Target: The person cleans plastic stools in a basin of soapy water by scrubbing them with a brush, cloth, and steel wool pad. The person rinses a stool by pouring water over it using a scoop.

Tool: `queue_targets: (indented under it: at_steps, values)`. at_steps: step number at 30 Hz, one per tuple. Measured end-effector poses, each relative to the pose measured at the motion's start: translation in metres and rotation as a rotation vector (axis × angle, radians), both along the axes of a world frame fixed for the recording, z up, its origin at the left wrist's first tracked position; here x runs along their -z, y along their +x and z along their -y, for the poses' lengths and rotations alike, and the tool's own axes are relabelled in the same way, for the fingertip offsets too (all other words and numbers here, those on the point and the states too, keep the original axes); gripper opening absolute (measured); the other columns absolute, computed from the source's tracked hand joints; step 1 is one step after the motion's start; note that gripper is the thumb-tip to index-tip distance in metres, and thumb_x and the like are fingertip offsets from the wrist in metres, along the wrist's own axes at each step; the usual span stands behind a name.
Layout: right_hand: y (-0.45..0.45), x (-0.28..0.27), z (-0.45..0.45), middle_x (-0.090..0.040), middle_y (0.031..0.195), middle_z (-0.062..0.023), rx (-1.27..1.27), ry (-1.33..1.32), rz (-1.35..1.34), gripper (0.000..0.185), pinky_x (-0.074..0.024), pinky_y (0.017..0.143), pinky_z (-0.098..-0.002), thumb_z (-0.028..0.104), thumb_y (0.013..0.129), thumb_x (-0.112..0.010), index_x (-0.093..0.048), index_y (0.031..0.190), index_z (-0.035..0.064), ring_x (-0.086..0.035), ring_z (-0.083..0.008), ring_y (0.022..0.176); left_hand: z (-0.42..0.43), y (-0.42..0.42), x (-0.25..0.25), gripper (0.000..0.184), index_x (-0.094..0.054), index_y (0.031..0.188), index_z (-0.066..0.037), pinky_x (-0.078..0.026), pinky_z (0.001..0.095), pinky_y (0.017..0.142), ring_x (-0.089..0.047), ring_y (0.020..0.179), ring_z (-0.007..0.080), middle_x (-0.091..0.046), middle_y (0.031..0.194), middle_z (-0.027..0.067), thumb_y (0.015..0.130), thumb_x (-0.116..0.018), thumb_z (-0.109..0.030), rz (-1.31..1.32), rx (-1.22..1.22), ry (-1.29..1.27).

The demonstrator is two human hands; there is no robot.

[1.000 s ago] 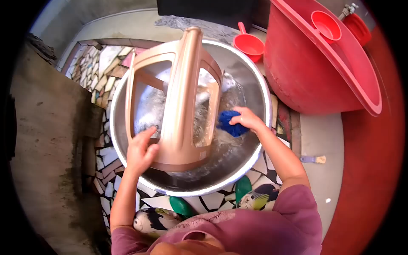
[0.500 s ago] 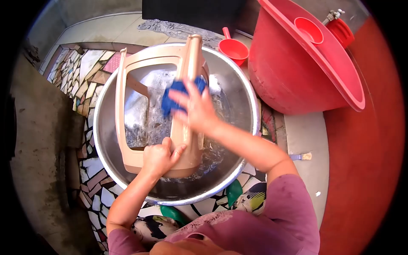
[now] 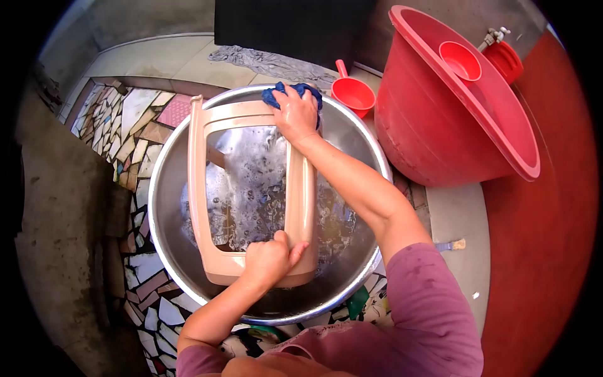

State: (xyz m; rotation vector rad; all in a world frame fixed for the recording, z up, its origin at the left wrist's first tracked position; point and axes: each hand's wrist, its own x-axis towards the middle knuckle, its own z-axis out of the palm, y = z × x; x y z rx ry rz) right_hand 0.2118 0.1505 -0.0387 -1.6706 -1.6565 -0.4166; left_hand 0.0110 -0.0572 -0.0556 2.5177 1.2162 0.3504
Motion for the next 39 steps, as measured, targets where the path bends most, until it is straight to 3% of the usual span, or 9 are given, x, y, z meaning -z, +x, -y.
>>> queue_targets:
  at_steps: [4,11,21,25,30,33,35,37,39]
  values:
    - [-0.07,-0.009,-0.018,-0.06,0.128,-0.0064,-0.214,-0.056,-0.002,0.033,-0.0405,0.09,-0.0451,0.033,0.08,-0.067,-0.071,0.109,0.0182,-0.054,-0.0364,0.098,0.01,0.012,0.006,0.053,-0.052,0.07,-0.004,-0.05,0.0424,0.04,-0.061,0.042,0.0321,-0.057,0.046,0.0148,0.085,-0.06,-0.053,0.083,0.045,-0.016]
    - [-0.182,0.01,-0.047,-0.06,0.126,0.0,-0.359,-0.126,0.193,0.029,-0.0373,0.094,-0.0444,0.024,0.069,-0.072,-0.073,0.098,0.0221,-0.051,-0.0306,0.109,0.006,0.0,0.008,0.048,-0.054,0.074,-0.005,-0.051,0.0418,0.043,-0.063,0.045,0.0302,-0.059,0.047,0.0115,0.083,-0.062,-0.052,0.037,0.018,-0.016]
    - [-0.038,-0.002,0.014,-0.059,0.128,0.0007,-0.143,-0.08,0.174,0.032,-0.0433,0.092,-0.0474,0.025,0.074,-0.073,-0.072,0.106,0.0235,-0.053,-0.0346,0.108,-0.004,-0.021,0.003,0.058,-0.055,0.075,-0.005,-0.05,0.0409,0.042,-0.063,0.046,0.0306,-0.06,0.051,0.014,0.088,-0.049,-0.062,0.009,-0.019,0.003]
    - [-0.001,-0.015,0.07,-0.061,0.126,-0.0078,-0.004,-0.079,0.069,0.034,-0.042,0.098,-0.0418,0.021,0.074,-0.076,-0.07,0.107,0.0148,-0.053,-0.0376,0.113,0.0,-0.019,0.005,0.058,-0.055,0.075,-0.005,-0.05,0.0405,0.042,-0.064,0.046,0.0299,-0.06,0.05,0.0138,0.088,-0.05,-0.061,0.07,0.034,0.009]
    - [-0.015,-0.015,0.131,-0.061,0.119,-0.0146,-0.155,-0.152,0.006,0.032,-0.0358,0.096,-0.0424,0.025,0.081,-0.07,-0.067,0.109,0.0095,-0.054,-0.0321,0.114,-0.005,-0.024,0.007,0.046,-0.058,0.074,-0.006,-0.05,0.0422,0.046,-0.064,0.05,0.0294,-0.061,0.054,0.0139,0.09,-0.054,-0.049,0.07,0.082,0.091]
    - [-0.044,-0.003,0.174,-0.062,0.117,-0.0067,-0.277,-0.216,0.06,0.029,-0.0371,0.092,-0.0447,0.028,0.078,-0.072,-0.068,0.104,0.0154,-0.056,-0.0281,0.108,-0.017,-0.038,0.005,0.026,-0.058,0.077,-0.006,-0.051,0.0471,0.057,-0.065,0.062,0.0351,-0.065,0.068,0.017,0.091,-0.055,-0.028,0.263,0.083,-0.066]
    - [-0.061,-0.002,0.199,-0.061,0.118,-0.0046,-0.376,-0.234,0.052,0.029,-0.036,0.092,-0.0452,0.027,0.076,-0.073,-0.068,0.103,0.0173,-0.057,-0.0262,0.107,-0.03,-0.061,0.005,0.007,-0.063,0.088,-0.006,-0.047,0.0428,0.071,-0.062,0.079,0.0333,-0.065,0.083,0.0153,0.082,-0.064,-0.009,0.551,0.245,0.078]
    - [-0.059,0.001,0.208,-0.062,0.12,-0.0078,-0.454,-0.294,0.002,0.032,-0.033,0.097,-0.0424,0.018,0.075,-0.075,-0.068,0.106,0.0128,-0.055,-0.0263,0.115,-0.044,-0.1,-0.012,0.01,-0.064,0.089,-0.009,-0.044,0.0391,0.075,-0.06,0.084,0.0287,-0.065,0.087,0.0089,0.079,-0.065,-0.008,0.566,0.174,0.241]
    - [-0.048,0.008,0.206,-0.063,0.119,-0.0062,-0.484,-0.241,-0.068,0.032,-0.0319,0.1,-0.0419,0.02,0.072,-0.077,-0.069,0.103,0.0132,-0.056,-0.0234,0.113,-0.056,-0.13,-0.007,0.021,-0.067,0.103,-0.009,-0.039,0.0423,0.091,-0.058,0.101,0.03,-0.064,0.104,0.0111,0.087,-0.06,-0.022,0.393,-0.192,0.448]
